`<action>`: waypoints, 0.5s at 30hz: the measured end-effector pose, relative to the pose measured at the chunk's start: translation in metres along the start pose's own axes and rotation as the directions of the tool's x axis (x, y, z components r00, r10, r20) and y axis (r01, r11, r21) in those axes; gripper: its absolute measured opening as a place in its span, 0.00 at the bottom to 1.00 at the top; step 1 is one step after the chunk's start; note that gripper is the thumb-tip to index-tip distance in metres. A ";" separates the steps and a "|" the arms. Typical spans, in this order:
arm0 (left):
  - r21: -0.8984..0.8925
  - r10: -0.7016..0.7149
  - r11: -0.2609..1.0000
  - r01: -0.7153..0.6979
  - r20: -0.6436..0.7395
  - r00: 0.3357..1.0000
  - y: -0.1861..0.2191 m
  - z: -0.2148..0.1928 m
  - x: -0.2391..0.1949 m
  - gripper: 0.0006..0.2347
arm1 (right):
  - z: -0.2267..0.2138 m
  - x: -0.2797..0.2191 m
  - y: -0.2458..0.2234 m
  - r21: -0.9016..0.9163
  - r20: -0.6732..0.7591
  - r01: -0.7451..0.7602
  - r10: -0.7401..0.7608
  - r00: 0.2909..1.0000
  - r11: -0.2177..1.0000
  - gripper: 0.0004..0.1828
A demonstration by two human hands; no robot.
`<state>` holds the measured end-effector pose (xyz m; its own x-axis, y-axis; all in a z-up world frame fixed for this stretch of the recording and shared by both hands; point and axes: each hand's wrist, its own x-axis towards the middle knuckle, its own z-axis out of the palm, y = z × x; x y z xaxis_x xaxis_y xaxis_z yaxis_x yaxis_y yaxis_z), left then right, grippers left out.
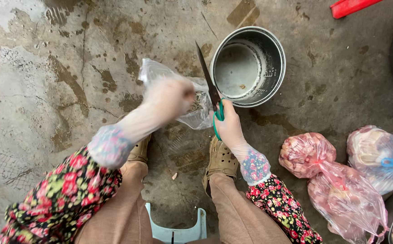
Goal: The person uses scissors to cut small dried ingredients inside a plastic bag, while wearing gloves.
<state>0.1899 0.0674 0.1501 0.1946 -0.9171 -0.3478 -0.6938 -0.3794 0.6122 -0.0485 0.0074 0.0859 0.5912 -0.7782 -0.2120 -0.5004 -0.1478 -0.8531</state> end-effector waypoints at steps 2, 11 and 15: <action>-0.062 0.050 0.998 -0.023 0.482 0.875 -0.002 0.027 0.013 0.06 | -0.002 0.001 -0.011 -0.008 0.021 -0.071 0.071 0.997 0.997 0.22; 0.193 -0.175 0.961 0.200 -0.138 0.975 -0.100 0.142 0.073 0.07 | 0.005 0.000 -0.012 0.059 0.105 -0.217 0.210 0.972 0.974 0.18; 0.293 -0.103 0.937 0.192 -0.294 0.950 -0.098 0.166 0.083 0.01 | 0.008 -0.005 -0.009 0.094 0.069 -0.122 0.115 0.991 0.988 0.21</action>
<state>0.1591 0.0485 -0.0561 0.4603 -0.8684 -0.1843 -0.8155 -0.4956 0.2987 -0.0415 0.0173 0.0903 0.5719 -0.7458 -0.3416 -0.5070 0.0060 -0.8619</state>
